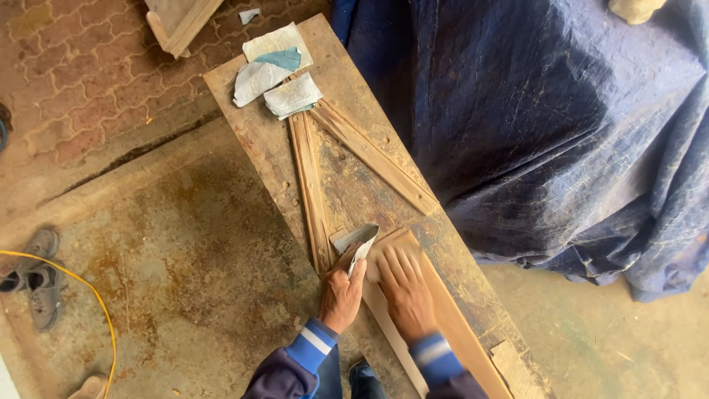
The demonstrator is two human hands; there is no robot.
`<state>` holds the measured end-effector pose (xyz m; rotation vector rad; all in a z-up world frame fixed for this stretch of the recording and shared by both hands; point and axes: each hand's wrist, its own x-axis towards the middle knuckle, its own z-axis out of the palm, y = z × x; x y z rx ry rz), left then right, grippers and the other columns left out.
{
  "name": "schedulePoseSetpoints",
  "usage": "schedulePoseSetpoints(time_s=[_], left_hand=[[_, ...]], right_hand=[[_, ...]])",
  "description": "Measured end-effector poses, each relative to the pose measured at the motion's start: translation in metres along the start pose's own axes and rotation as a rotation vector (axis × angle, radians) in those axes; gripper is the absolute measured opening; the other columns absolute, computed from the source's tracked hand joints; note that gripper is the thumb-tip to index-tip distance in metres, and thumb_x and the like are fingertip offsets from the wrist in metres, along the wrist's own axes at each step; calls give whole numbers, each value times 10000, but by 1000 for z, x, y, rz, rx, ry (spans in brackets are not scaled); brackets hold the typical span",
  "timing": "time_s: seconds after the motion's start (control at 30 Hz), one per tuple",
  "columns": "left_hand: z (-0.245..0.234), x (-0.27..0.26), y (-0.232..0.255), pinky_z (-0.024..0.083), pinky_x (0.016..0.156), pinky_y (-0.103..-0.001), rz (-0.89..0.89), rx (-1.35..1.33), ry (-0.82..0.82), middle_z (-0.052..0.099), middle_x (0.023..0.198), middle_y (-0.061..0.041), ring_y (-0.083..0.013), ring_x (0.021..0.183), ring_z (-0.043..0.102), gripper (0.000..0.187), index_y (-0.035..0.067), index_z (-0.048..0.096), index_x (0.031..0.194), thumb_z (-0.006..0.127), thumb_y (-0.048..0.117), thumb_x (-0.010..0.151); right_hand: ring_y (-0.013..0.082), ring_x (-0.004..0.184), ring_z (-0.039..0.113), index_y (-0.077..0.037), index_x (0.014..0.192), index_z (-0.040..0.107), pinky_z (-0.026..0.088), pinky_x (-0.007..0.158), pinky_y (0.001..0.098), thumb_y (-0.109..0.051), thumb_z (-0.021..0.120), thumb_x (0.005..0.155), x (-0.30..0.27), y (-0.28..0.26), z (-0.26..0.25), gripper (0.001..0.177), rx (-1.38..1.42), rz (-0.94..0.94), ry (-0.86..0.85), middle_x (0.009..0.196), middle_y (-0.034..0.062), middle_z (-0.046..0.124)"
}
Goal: The person is sanding a long piece of wood using an electric orbital sander and then finishing it with manual sandpaper.
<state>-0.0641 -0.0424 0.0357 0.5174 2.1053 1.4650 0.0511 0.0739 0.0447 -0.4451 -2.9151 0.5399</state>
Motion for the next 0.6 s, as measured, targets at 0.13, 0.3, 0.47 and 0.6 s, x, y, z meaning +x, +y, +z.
schedulePoseSetpoints(time_s=[0.13, 0.3, 0.47, 0.6], left_hand=[[0, 1, 10, 542, 945, -393, -199, 77, -46, 705, 1286, -210, -342, 1150, 697, 534, 55, 608, 1395, 458, 420, 1035], [-3, 3, 10, 539, 974, -378, -279, 86, -100, 670, 1358, -167, -315, 1205, 679, 535, 93, 577, 1421, 469, 404, 999], [6, -1, 5, 465, 1095, -411, 96, 124, -2, 617, 1421, -239, -388, 1334, 581, 470, -9, 605, 1378, 457, 320, 1077], [6, 2, 6, 488, 1060, -394, -19, 60, -18, 622, 1411, -222, -367, 1307, 606, 500, -10, 574, 1392, 468, 327, 1038]], right_hand=[[329, 1448, 405, -25, 1409, 530, 298, 1210, 488, -133, 642, 883, -108, 23, -1, 549, 38, 80, -21, 1515, 159, 488], [335, 1453, 400, -41, 1420, 526, 291, 1207, 491, -98, 621, 860, -85, 22, 6, 571, -23, 139, -23, 1518, 151, 485], [353, 1498, 370, 18, 1484, 456, 267, 1255, 491, -83, 593, 934, 19, 16, 8, 576, 44, 25, 48, 1571, 178, 445], [351, 1474, 367, -20, 1468, 470, 267, 1225, 494, -160, 650, 891, -45, 29, -16, 620, 62, 61, 55, 1558, 172, 450]])
